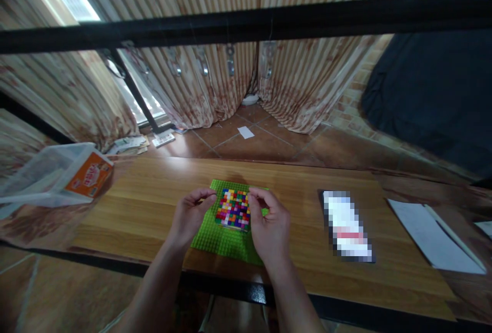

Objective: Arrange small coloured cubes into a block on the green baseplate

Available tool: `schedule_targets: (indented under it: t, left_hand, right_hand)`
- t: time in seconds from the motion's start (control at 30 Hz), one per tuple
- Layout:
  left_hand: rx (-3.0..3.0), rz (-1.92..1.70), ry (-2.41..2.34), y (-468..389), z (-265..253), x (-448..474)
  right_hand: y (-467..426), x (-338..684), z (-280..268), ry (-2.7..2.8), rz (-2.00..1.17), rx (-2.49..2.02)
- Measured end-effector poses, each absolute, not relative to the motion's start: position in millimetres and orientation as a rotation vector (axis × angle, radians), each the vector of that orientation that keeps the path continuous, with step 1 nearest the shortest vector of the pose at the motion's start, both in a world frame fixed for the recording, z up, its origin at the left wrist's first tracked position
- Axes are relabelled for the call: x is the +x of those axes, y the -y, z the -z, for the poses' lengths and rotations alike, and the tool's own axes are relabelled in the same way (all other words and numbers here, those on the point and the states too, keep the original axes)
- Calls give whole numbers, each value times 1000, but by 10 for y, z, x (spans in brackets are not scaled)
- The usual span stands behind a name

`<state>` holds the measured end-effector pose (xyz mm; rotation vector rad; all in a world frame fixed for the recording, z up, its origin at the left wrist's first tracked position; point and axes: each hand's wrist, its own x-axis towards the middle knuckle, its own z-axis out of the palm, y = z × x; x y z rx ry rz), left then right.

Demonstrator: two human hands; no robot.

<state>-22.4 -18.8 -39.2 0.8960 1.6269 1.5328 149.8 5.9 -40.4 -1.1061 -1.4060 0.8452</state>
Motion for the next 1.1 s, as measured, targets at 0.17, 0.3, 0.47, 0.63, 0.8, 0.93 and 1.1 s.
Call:
schedule_targets:
  t: [0.17, 0.3, 0.47, 0.63, 0.8, 0.93, 1.1]
  left_hand:
    - [896, -1485, -1645, 146, 465, -197]
    - [890, -1471, -1633, 110, 527, -184]
    - [889, -1466, -1643, 79, 591, -183]
    - [911, -1432, -1669, 67, 629, -184]
    - [906, -1419, -1700, 57, 628, -178]
    - [874, -1420, -1660, 59, 620, -183]
    - [808, -1444, -1575, 61, 603, -185]
  right_hand:
    - [-69, 1514, 410, 1435, -840, -1124]
    - [-80, 1520, 423, 1450, -838, -1128]
    - [-94, 1531, 446, 1455, -854, -1128]
    - [-98, 1535, 453, 1456, -868, -1120]
    - [-94, 1532, 434, 1457, -872, -1124]
    - [-97, 1532, 430, 1458, -858, -1128]
    - [-102, 1535, 425, 1463, -864, -1148]
